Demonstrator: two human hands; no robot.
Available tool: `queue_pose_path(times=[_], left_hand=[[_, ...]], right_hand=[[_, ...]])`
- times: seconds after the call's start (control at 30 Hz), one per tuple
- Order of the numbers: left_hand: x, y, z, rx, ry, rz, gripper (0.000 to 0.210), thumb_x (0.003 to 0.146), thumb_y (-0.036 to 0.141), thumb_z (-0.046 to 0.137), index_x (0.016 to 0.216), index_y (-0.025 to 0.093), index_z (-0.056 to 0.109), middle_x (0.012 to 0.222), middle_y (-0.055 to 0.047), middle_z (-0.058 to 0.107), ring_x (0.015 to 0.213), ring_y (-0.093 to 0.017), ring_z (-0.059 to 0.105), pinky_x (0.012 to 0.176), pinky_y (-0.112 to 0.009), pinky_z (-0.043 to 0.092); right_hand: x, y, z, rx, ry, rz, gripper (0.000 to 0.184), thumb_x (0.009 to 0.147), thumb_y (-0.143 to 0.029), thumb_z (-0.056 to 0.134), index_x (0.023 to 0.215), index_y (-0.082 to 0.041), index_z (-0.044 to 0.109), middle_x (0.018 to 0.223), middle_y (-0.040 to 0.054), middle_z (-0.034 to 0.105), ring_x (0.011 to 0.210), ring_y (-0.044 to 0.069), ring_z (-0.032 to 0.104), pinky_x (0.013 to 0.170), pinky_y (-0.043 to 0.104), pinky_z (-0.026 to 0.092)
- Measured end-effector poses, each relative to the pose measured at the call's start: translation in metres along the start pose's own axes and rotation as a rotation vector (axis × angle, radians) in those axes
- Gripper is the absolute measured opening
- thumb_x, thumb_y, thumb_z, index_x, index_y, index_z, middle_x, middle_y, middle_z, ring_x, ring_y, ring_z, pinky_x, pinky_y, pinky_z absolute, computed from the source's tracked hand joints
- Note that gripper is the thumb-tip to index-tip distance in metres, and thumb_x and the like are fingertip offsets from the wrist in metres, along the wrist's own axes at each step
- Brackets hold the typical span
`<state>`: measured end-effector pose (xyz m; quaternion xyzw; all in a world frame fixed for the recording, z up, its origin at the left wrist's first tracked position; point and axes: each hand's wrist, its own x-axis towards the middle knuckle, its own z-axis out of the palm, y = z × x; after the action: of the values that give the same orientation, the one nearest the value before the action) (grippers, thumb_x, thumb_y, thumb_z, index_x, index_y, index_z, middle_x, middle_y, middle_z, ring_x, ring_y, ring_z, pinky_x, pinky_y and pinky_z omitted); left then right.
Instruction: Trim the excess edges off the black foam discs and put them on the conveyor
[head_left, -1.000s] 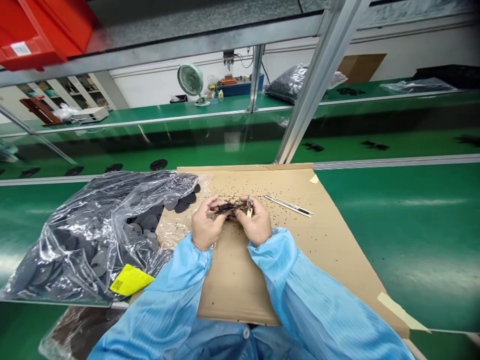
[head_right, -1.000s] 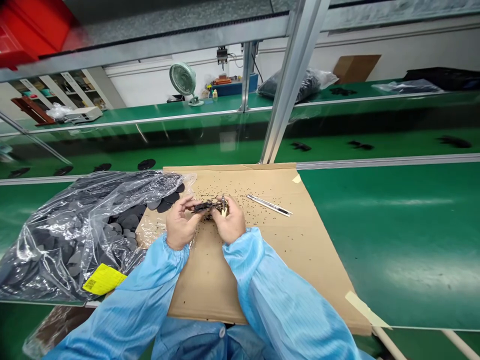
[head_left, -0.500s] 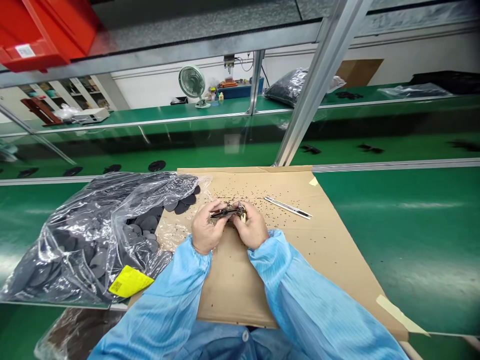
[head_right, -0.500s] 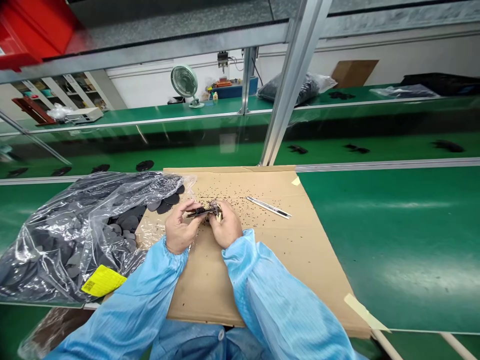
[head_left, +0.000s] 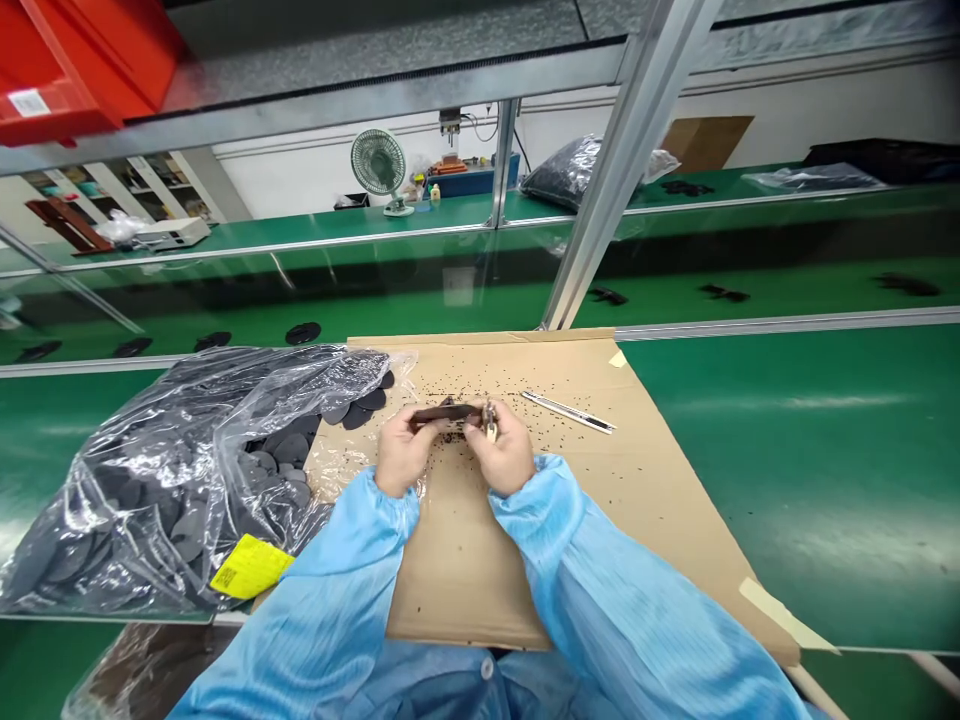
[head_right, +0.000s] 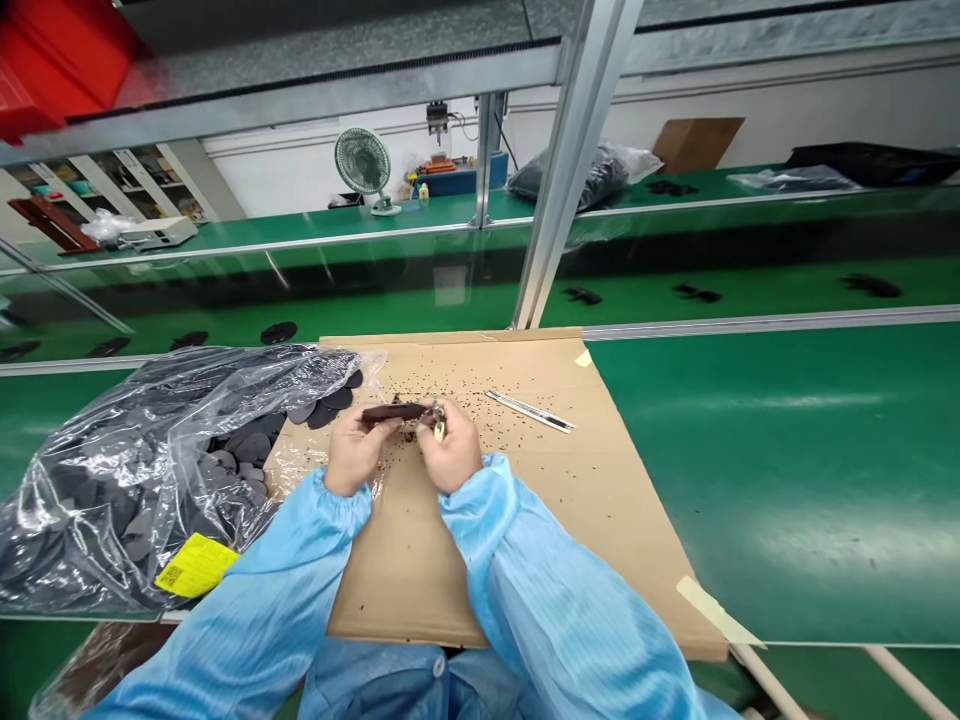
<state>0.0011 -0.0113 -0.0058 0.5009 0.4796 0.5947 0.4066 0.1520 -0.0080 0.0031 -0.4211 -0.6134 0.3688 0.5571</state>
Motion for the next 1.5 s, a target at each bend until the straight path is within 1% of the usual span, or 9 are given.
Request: queue_pose_path(times=[0.1, 0.23, 0.4, 0.73, 0.97, 1.2, 1.33, 1.43, 1.5], left_hand=[[0.000, -0.004, -0.006, 0.324, 0.037, 0.314, 0.012, 0.077, 0.018, 0.064, 0.086, 0.017, 0.070, 0.087, -0.005, 0.069, 0.083, -0.017, 0.063, 0.079, -0.031, 0.051], [-0.001, -0.006, -0.010, 0.512, -0.012, 0.552, 0.034, 0.073, 0.001, 0.049, 0.092, 0.019, 0.071, 0.090, -0.004, 0.067, 0.086, -0.015, 0.063, 0.080, -0.029, 0.052], [-0.003, -0.003, -0.010, 0.624, -0.007, 0.638, 0.045, 0.068, -0.003, 0.042, 0.096, 0.018, 0.070, 0.093, -0.005, 0.066, 0.089, -0.016, 0.062, 0.081, -0.029, 0.052], [-0.004, 0.001, -0.010, 0.830, -0.012, 0.703, 0.047, 0.069, -0.003, 0.042, 0.102, 0.018, 0.068, 0.101, -0.005, 0.069, 0.097, -0.019, 0.060, 0.089, -0.035, 0.050], [-0.005, 0.000, -0.007, 0.846, -0.109, 0.667, 0.051, 0.072, -0.001, 0.042, 0.112, 0.019, 0.065, 0.106, -0.007, 0.068, 0.100, -0.022, 0.058, 0.092, -0.038, 0.048], [-0.008, 0.002, -0.004, 0.759, -0.142, 0.567, 0.037, 0.077, 0.009, 0.052, 0.108, 0.022, 0.068, 0.104, -0.006, 0.069, 0.097, -0.022, 0.059, 0.091, -0.039, 0.048], [-0.004, -0.007, -0.005, 0.511, -0.059, 0.287, 0.027, 0.078, 0.017, 0.058, 0.102, 0.021, 0.070, 0.103, -0.006, 0.070, 0.099, -0.022, 0.062, 0.093, -0.040, 0.047], [0.002, -0.014, -0.003, 0.133, -0.049, -0.038, 0.027, 0.074, 0.026, 0.068, 0.100, 0.018, 0.070, 0.103, -0.008, 0.070, 0.097, -0.023, 0.064, 0.093, -0.041, 0.049], [0.005, -0.015, 0.000, -0.072, -0.059, -0.174, 0.034, 0.067, 0.027, 0.075, 0.098, 0.015, 0.069, 0.101, -0.009, 0.070, 0.095, -0.024, 0.065, 0.093, -0.043, 0.049]], right_hand=[[0.007, -0.005, -0.007, 0.239, 0.061, 0.111, 0.025, 0.075, -0.032, 0.064, 0.097, -0.020, 0.062, 0.095, 0.0051, 0.067, 0.078, 0.018, 0.059, 0.072, 0.031, 0.047], [0.013, -0.013, -0.010, 0.427, -0.032, 0.315, 0.029, 0.068, -0.044, 0.070, 0.080, -0.018, 0.064, 0.078, 0.0029, 0.066, 0.065, 0.015, 0.055, 0.061, 0.029, 0.044], [0.014, -0.005, -0.008, 0.505, -0.034, 0.487, 0.026, 0.057, -0.034, 0.075, 0.075, -0.019, 0.064, 0.071, 0.0002, 0.064, 0.055, 0.012, 0.050, 0.053, 0.026, 0.040], [0.015, 0.001, -0.006, 0.512, 0.031, 0.579, 0.027, 0.050, -0.023, 0.069, 0.076, -0.019, 0.063, 0.076, 0.0004, 0.067, 0.063, 0.015, 0.058, 0.057, 0.027, 0.046], [0.017, 0.002, -0.002, 0.510, 0.155, 0.595, 0.026, 0.049, -0.022, 0.065, 0.075, -0.018, 0.062, 0.071, 0.0001, 0.067, 0.060, 0.014, 0.058, 0.052, 0.025, 0.044], [0.018, 0.006, 0.000, 0.492, 0.200, 0.569, 0.022, 0.050, -0.017, 0.061, 0.072, -0.019, 0.061, 0.068, -0.0007, 0.067, 0.060, 0.014, 0.059, 0.053, 0.024, 0.045], [0.016, 0.002, -0.002, 0.615, 0.086, 0.559, 0.024, 0.054, -0.025, 0.068, 0.077, -0.018, 0.063, 0.076, 0.0018, 0.069, 0.056, 0.013, 0.058, 0.054, 0.026, 0.048], [0.011, -0.008, -0.005, 0.614, -0.020, 0.438, 0.026, 0.060, -0.030, 0.072, 0.082, -0.018, 0.066, 0.082, 0.0031, 0.070, 0.058, 0.013, 0.060, 0.060, 0.028, 0.050], [0.008, -0.014, -0.006, 0.552, -0.089, 0.332, 0.025, 0.064, -0.030, 0.072, 0.086, -0.018, 0.067, 0.087, 0.0037, 0.070, 0.063, 0.014, 0.062, 0.067, 0.030, 0.051]])
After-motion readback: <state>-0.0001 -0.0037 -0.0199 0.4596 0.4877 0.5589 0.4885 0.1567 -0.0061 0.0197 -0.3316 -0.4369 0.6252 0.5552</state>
